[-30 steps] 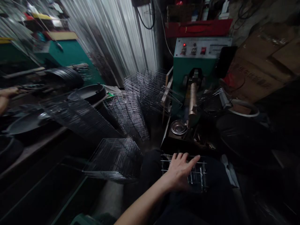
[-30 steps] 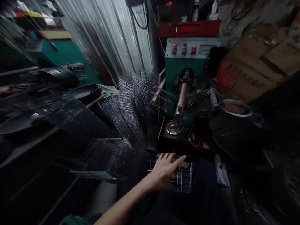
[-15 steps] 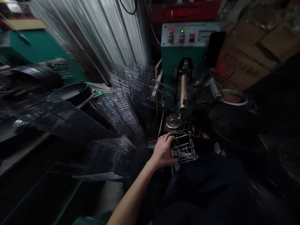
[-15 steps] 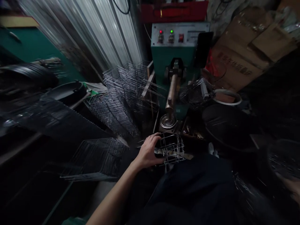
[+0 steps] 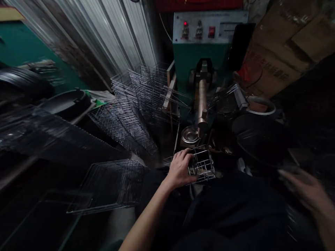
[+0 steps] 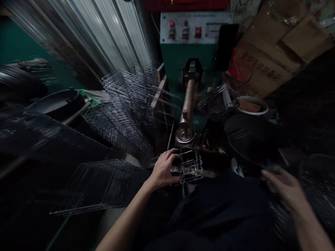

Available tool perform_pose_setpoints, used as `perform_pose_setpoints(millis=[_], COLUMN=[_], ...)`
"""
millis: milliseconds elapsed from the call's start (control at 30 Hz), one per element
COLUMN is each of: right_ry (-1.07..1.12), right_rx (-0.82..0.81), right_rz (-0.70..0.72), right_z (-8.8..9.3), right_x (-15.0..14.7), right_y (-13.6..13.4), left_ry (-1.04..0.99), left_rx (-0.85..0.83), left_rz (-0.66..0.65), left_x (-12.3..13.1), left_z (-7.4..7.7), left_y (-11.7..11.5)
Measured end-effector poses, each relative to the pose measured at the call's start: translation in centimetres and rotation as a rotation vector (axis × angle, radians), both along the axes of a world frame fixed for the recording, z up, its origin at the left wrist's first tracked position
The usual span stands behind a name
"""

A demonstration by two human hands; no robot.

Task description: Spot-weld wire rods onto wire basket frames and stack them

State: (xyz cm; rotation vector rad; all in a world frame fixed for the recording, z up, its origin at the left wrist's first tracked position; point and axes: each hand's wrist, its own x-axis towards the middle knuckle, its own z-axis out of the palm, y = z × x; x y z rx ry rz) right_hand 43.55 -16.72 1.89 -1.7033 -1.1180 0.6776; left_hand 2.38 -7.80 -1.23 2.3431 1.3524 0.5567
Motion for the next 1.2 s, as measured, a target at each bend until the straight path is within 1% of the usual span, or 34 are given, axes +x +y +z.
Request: perform_pose_setpoints(millis=[33,67,100,133,167,233,267,300,333,400,500,600,700,833,967,1067,1200], right_ry=[0.117,0.23,0.306,0.345,0.357,0.306,0.25,0.182,0.109,-0.031,-0.193,-0.316,-0.347,-0.282,-0.209,-0.163,-0.137], right_rx=[-0.064,-0.162,-0.194,-0.202,-0.206,-0.179,-0.155,-0.118,-0.069,0.06,0.282,0.421,0.459,0.467,0.485,0.495,0.509], right_rz=[0.008,0.103,0.21,0.346,0.499,0.753,0.84,0.889,0.905,0.87,0.816,0.821,0.81,0.748,0.655,0.614,0.59], right_z=[-0.9,-1.6,-1.9,-1.9,-1.6,-0.6,-0.2,0.0,0.1,-0.7,-2.9,-5.0,-6.2,-7.0,-7.8,-8.1,-8.0], right_x=[-2.0,-4.1,-6.3,-8.3,-10.1,-12.7,-13.5,-14.2,-14.7,-15.5,-16.5,-17.3,-17.8,-18.4,-19.1,-19.7,-20.2], right_y=[1.0,1.8,2.6,3.2,3.8,4.8,5.2,5.6,6.0,6.5,6.8,6.8,6.4,5.9,5.6,5.7,6.3], left_ry=[0.011,0.022,0.033,0.044,0.054,0.077,0.089,0.101,0.112,0.127,0.131,0.128,0.133,0.15,0.159,0.148,0.131], left_rx=[0.005,0.01,0.017,0.025,0.032,0.04,0.041,0.041,0.04,0.04,0.041,0.028,0.016,0.019,0.024,0.026,0.042], left_rz=[0.003,0.006,0.009,0.009,0.007,0.0,-0.001,-0.004,-0.008,-0.013,-0.019,-0.019,-0.018,-0.023,-0.028,-0.032,-0.028], left_x=[0.1,0.1,0.1,0.0,-0.1,-0.3,-0.5,-0.6,-0.6,-0.6,-0.7,-0.8,-0.9,-0.9,-1.1,-1.3,-1.5], left_z=[0.1,0.2,0.4,0.5,0.7,1.0,1.1,1.3,1.4,1.6,1.7,1.7,1.8,1.7,1.5,1.5,1.5], left_y=[0.1,0.3,0.3,0.4,0.5,0.6,0.7,0.8,0.9,1.1,1.5,2.0,2.4,2.6,2.8,3.0,3.7])
